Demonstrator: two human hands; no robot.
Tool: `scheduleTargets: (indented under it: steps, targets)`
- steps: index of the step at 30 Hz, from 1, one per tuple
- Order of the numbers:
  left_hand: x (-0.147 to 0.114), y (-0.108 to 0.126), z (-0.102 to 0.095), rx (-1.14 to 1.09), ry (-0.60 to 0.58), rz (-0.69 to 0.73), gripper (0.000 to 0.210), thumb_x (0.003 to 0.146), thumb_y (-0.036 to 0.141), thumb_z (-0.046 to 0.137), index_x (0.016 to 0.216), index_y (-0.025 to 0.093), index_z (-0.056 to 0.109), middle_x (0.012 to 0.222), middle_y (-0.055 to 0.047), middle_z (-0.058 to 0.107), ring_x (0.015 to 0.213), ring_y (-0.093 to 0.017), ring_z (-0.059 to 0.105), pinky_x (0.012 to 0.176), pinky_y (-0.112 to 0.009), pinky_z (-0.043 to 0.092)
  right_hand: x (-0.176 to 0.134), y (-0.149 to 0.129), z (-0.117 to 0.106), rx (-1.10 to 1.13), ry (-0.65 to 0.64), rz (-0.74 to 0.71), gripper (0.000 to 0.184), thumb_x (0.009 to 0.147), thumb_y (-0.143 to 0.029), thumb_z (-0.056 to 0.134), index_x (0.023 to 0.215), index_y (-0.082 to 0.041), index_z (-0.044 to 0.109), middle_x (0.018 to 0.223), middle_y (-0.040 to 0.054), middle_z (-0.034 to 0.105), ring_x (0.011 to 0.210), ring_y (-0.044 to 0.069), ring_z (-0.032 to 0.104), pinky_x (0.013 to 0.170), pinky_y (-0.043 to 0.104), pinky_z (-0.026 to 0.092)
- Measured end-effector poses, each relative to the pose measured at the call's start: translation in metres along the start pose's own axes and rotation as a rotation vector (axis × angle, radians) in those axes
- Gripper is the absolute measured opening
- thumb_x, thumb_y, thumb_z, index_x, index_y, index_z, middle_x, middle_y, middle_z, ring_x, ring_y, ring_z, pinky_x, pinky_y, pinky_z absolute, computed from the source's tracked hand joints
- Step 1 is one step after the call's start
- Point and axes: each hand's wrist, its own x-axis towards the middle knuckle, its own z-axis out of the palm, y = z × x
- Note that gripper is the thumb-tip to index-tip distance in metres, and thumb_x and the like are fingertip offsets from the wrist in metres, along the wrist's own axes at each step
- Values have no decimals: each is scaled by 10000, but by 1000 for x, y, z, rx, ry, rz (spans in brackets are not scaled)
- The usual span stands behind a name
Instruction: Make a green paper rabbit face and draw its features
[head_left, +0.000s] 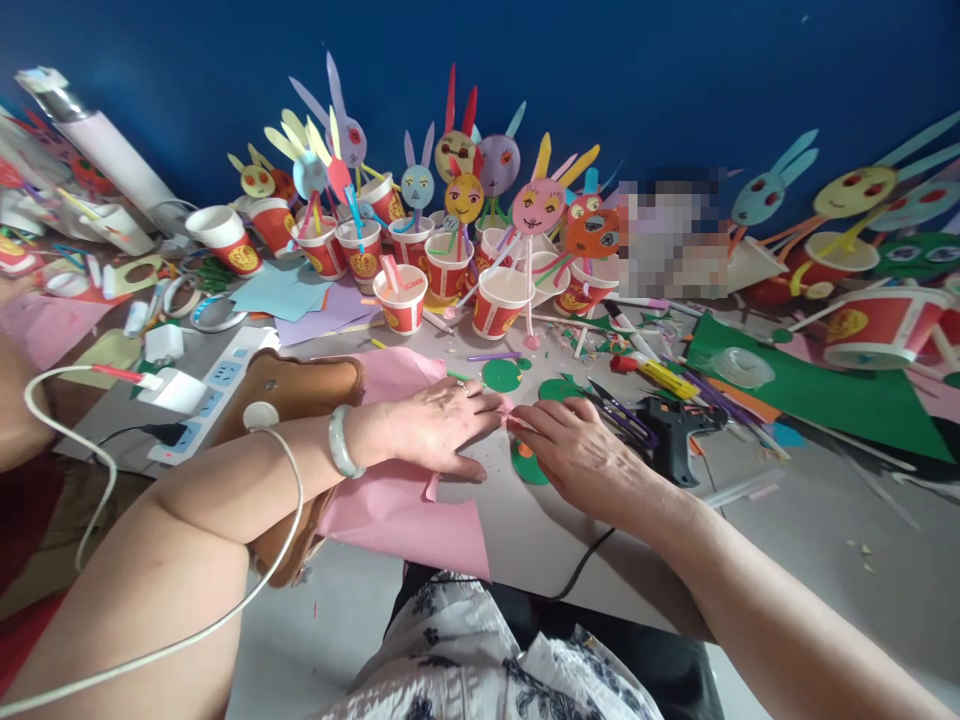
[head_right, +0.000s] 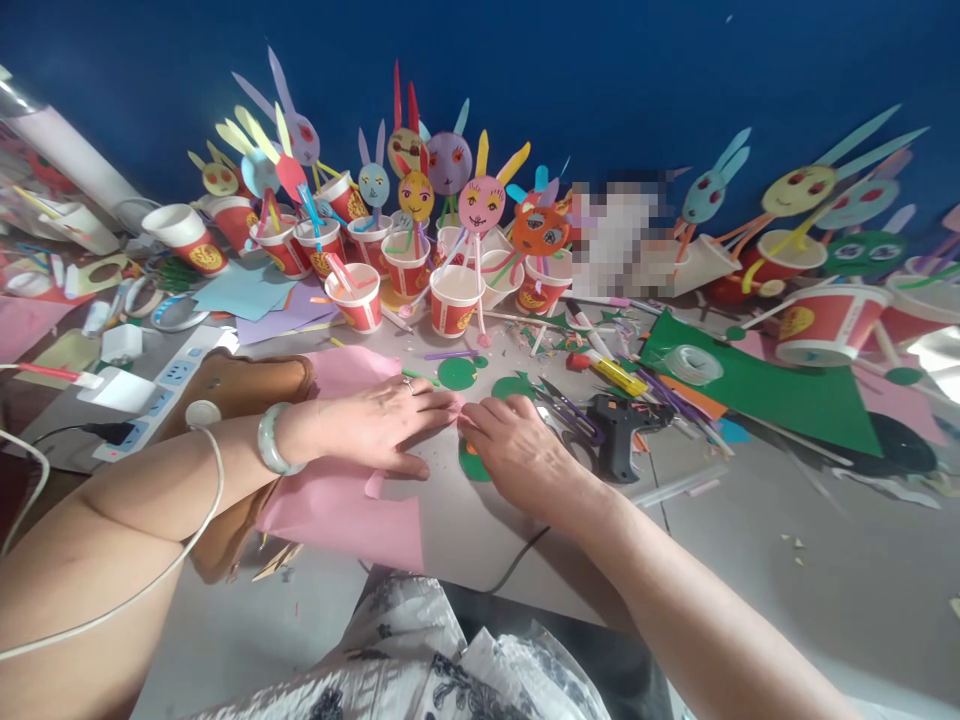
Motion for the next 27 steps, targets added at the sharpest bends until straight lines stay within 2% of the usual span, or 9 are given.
scheduleTargets:
  steps: [10, 16, 22, 27]
  targets:
    - [-5, 3, -1, 81, 42, 19, 620, 963, 540, 629, 1462, 199, 491, 1589, -145, 478, 1408, -341, 472, 1136, -467, 408, 2, -4, -3, -48, 3, 1, 261, 977, -83, 538, 1149, -93, 735, 1100, 132, 741, 958, 241, 595, 856, 383, 345]
    - [-4, 1, 0, 21, 51, -4, 673, 944, 547, 667, 1459, 154, 482, 1567, -157, 509, 1378, -340, 502, 1127, -466, 427, 1, -5, 0, -44, 29, -2, 233, 952, -61, 547, 1062, -103, 748, 1101, 127, 741, 927, 238, 593, 845, 380, 345]
    - [-1, -6, 5, 7, 98, 18, 615, 954, 613, 629, 1358, 154, 571, 1477, -166, 580, 1343, -333, 534, 1110, -465, 440, 2, -5, -1, -50, 1, 3, 336, 929, -57, 542, 1220, -92, 706, 1101, 128, 741, 948, 246, 602, 863, 380, 343]
    - [1, -7, 2, -10, 114, 31, 613, 957, 650, 602, 1336, 169, 604, 1495, -149, 572, 1401, -336, 478, 1161, -473, 416, 1, -7, -5, -63, -52, 9, 351, 932, -53, 534, 1235, -106, 703, 1130, 149, 735, 966, 256, 610, 851, 395, 342]
